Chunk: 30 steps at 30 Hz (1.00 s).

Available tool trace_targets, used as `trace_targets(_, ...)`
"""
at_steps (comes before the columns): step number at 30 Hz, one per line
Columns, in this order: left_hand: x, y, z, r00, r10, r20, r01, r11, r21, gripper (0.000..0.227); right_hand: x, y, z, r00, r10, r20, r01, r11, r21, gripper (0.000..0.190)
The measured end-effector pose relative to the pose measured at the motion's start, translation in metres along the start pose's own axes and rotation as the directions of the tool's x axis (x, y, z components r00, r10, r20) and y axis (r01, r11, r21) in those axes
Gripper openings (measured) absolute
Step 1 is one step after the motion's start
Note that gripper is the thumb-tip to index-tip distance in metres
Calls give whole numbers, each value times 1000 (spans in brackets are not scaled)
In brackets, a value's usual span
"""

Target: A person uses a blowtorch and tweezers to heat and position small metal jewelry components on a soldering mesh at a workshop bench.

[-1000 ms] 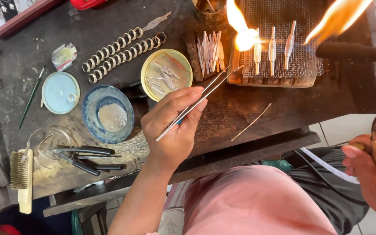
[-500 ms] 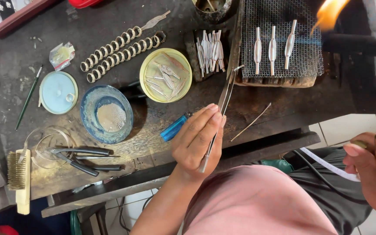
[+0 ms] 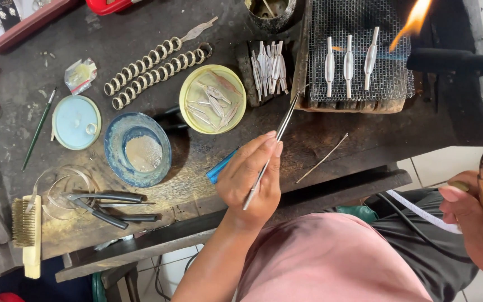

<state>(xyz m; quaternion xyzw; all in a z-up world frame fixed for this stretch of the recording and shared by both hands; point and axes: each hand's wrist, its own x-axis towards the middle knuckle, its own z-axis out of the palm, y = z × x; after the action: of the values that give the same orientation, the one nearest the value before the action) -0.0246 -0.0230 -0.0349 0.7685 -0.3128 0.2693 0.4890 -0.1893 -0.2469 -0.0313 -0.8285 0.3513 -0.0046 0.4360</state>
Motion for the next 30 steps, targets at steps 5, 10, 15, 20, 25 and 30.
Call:
trace_targets(5,2,3,0,835,-541,-100,465,791,-398,8,-1,-4,-3,1000,-22,1,22,999,-26,26)
trace_targets(10,12,9,6,410,-911,50,609,232,-758,10,-4,-3,-6,999,-38,-10,37,999,-32,22)
trace_targets(15,16,16,17,257,-959,118,602,63,-796,11,-6,4,-8,998,-57,-11,57,998,-22,26)
trace_targets(20,13,15,22,311,-946,88,578,114,-808,10,-5,9,-12,999,-44,-17,43,998,-48,25)
trace_targets(25,9,12,19,333,-942,43,569,164,-806,9,-3,7,-15,1000,-28,9,28,996,-88,38)
trace_targets(30,12,12,22,313,-950,8,583,185,-791,10,-2,-2,-13,998,-58,29,60,996,-63,37)
